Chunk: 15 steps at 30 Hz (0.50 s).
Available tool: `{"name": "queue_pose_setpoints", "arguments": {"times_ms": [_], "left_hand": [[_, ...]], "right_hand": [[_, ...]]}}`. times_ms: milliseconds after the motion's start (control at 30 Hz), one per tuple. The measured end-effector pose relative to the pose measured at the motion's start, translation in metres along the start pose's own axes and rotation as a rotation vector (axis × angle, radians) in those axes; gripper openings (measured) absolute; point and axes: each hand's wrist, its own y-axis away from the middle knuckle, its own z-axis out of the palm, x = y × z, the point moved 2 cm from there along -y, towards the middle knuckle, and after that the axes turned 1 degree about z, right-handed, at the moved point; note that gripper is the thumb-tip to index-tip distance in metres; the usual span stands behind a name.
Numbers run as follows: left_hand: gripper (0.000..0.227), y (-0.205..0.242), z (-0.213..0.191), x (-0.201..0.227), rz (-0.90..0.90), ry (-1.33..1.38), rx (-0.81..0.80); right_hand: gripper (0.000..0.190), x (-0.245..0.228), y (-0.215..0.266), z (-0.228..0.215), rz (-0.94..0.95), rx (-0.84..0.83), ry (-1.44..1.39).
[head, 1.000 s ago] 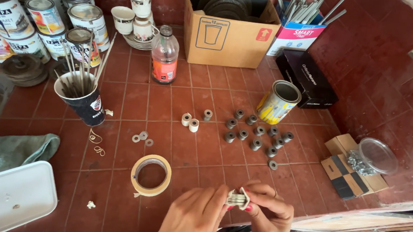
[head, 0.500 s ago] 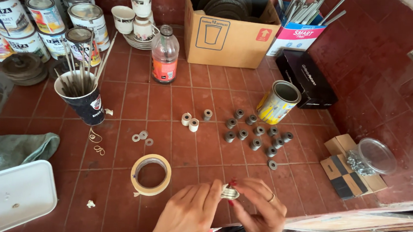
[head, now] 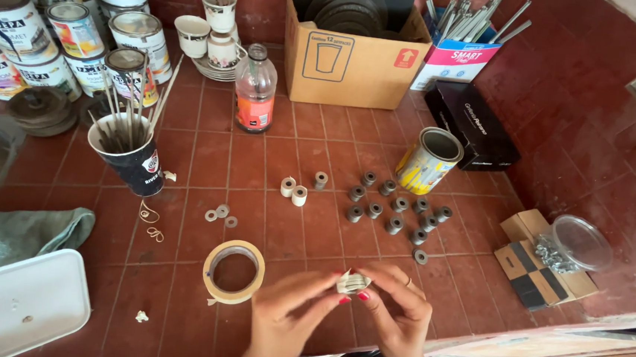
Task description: Wrapping small metal cylinders with white tape
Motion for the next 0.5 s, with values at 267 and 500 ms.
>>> {"name": "queue_pose_setpoints", "arguments": {"times_ms": [267, 500], "left_hand": [[0.028, 0.012, 0.015, 0.010, -0.082, -0.013, 0.167], [0.027, 0.016, 0.014, 0.010, -0.183, 0.047, 0.131]], "right_hand": [[0.026, -0.004, 0.009, 0.010, 0.001, 0.092, -0.015], [0.020, 0.007, 0.023, 0.018, 0.136, 0.267, -0.389]]}}
